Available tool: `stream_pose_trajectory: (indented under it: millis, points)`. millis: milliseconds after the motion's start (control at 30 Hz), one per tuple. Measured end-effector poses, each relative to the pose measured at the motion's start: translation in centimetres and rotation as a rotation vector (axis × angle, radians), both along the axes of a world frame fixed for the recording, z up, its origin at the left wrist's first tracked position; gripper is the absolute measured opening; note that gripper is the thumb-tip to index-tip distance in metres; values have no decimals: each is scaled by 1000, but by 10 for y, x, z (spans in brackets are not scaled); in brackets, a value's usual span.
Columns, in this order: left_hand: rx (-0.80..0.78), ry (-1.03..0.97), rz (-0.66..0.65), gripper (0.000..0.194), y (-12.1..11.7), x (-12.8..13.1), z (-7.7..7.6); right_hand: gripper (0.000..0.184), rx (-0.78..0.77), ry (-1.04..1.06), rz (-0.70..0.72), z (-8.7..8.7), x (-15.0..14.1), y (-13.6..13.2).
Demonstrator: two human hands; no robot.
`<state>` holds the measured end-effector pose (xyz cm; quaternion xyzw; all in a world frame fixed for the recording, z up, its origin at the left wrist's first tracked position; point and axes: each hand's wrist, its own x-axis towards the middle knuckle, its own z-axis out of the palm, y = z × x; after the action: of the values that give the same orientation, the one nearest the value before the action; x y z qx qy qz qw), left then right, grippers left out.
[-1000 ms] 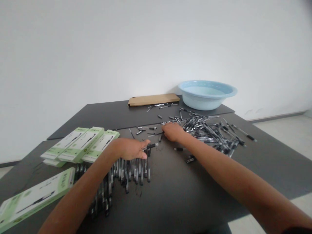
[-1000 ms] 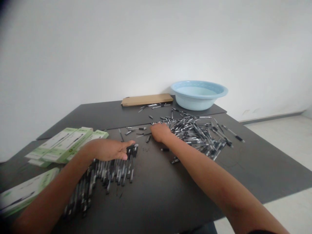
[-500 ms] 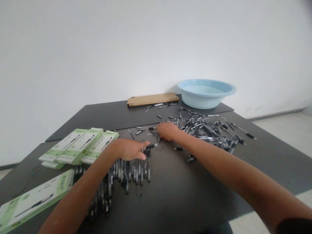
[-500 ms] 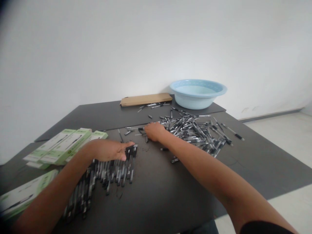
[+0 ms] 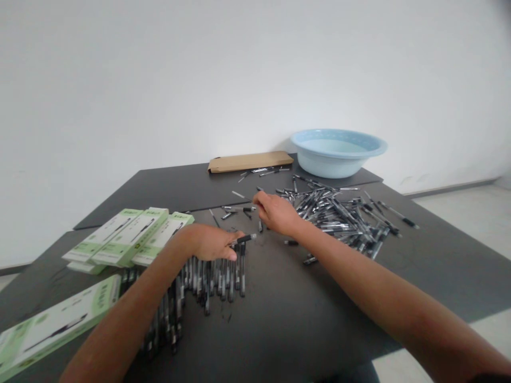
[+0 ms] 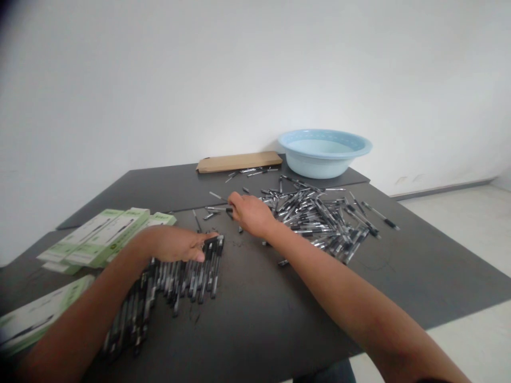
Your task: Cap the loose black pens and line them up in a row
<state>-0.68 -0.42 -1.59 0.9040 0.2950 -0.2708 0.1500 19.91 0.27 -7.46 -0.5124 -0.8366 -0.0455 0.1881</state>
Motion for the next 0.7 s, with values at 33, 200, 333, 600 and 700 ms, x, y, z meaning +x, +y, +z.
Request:
stream_pose_trajectory:
  millis: [33,200,333,600,700]
  points:
    - [-18,29,9,59,0,0,1,23,-8,153,6,-1,4,-5]
    - [-53,97,75,64,1,3,7,21,-279,920,208,-3,35,-28]
    - [-132,104,128,63,0,2,11,20,-466,1036,350,6,59,-40]
    - [-201,36,139,40,2,-1,8,16,-455,783,321,15,76,-45]
    - [-221,32,153,39,3,-1,7,17,-437,700,302,15,76,-44]
